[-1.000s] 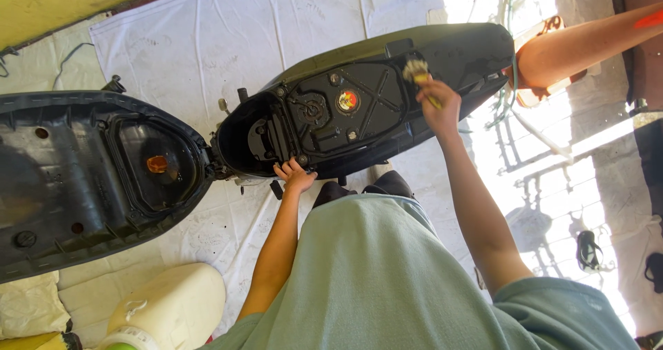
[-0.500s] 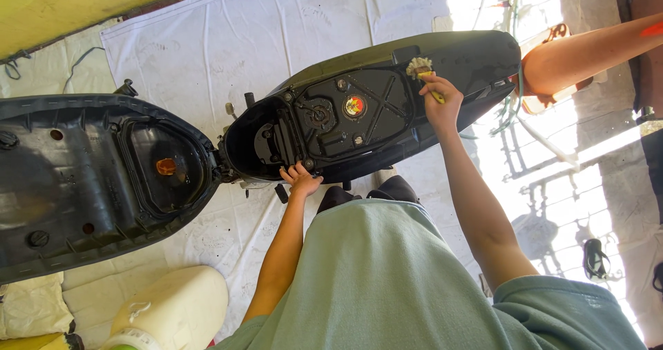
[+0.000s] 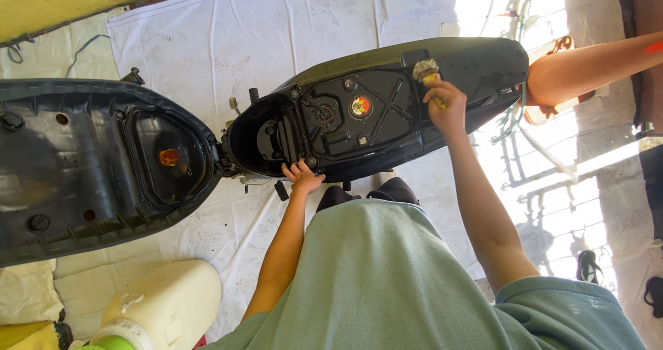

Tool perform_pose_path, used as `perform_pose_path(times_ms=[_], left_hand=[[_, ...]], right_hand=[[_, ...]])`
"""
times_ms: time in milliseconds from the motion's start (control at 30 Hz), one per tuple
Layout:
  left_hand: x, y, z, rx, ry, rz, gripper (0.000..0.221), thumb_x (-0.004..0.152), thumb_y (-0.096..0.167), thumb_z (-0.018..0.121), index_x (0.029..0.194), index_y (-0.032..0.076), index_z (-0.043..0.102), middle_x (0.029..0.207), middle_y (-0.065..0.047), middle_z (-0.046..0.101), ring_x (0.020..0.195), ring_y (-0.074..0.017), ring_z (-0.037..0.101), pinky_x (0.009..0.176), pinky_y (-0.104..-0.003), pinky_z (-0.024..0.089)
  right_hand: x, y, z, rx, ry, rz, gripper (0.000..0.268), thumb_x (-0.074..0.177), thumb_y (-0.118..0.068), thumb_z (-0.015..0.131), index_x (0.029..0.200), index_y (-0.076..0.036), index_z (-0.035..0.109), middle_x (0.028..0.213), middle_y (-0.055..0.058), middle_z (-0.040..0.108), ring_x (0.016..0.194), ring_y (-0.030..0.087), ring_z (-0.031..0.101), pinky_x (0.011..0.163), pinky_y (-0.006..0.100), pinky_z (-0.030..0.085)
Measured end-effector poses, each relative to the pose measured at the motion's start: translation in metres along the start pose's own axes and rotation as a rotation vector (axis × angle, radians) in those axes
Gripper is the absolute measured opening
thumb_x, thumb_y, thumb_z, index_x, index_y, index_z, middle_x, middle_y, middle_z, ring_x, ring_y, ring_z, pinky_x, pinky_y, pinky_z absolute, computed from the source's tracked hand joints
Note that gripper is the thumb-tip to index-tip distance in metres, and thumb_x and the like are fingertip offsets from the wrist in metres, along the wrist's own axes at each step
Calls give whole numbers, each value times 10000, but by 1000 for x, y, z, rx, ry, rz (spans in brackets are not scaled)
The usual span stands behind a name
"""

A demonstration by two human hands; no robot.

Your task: The person scrubs the inside of a motorcycle's open seat compartment with a brush, then rinses the area with a water hose, and finally scrubs the compartment again with the brush.

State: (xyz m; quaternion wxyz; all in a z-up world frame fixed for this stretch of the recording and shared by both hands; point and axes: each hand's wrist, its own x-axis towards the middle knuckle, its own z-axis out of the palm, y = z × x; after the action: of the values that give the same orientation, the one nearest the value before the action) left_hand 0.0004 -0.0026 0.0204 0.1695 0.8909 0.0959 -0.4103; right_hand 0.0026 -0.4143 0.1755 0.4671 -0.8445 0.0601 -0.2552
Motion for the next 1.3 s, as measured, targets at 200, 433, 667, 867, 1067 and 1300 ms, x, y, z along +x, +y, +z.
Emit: perform_pose_path(times_ms=[200, 433, 667, 867, 1067, 1300], left_hand=[[4, -1, 4, 0, -3, -31, 881, 897, 441, 708, 1514, 178, 136, 1565, -130, 89, 1471, -441, -283, 1123, -644, 365], [-4, 7, -2, 11, 10, -20, 860, 909, 425, 706, 1501, 156, 143, 1559, -154, 83, 1469, -469, -257, 1125, -636, 358], [1, 3, 0, 15, -1, -29, 880, 905, 439, 709, 1502, 157, 128, 1564, -150, 78, 1480, -468, -229, 1135, -640, 348], [8, -5, 9, 53, 32, 11, 887, 890, 447, 720, 1495, 136, 152, 1556, -172, 122, 1484, -484, -217, 1108, -639, 388], [6, -3, 7, 34, 24, -7, 887, 891, 443, 721, 1500, 148, 146, 1556, -159, 127, 1490, -471, -212, 1120, -636, 377], [4, 2, 5, 18, 18, -37, 902, 874, 434, 739, 1498, 163, 146, 1556, -149, 107, 1480, -468, -241, 1121, -629, 371]], right_hand=[[-44, -26, -15, -20, 22, 101, 270, 845, 212, 673, 724, -25, 720, 1057, 165, 760, 1198, 390, 668, 1002, 432, 544], [-91, -47, -33, -44, 31, 162, 283, 846, 232, 655, 725, -14, 726, 1069, 186, 752, 1227, 421, 640, 1012, 438, 536], [-82, -13, -32, -44, 54, 121, 272, 864, 207, 690, 738, -32, 725, 1098, 178, 757, 1220, 407, 646, 1013, 437, 534], [-19, -18, -13, -46, 104, 23, 239, 906, 154, 724, 836, -70, 767, 1081, 157, 770, 1112, 399, 707, 924, 433, 576], [12, -39, 1, -26, 96, -1, 228, 913, 216, 650, 894, 15, 756, 1072, 251, 743, 1066, 488, 690, 914, 498, 567], [6, -25, -4, 1, -67, 38, 284, 899, 215, 663, 824, -40, 762, 1080, 164, 759, 1168, 387, 680, 982, 410, 552]])
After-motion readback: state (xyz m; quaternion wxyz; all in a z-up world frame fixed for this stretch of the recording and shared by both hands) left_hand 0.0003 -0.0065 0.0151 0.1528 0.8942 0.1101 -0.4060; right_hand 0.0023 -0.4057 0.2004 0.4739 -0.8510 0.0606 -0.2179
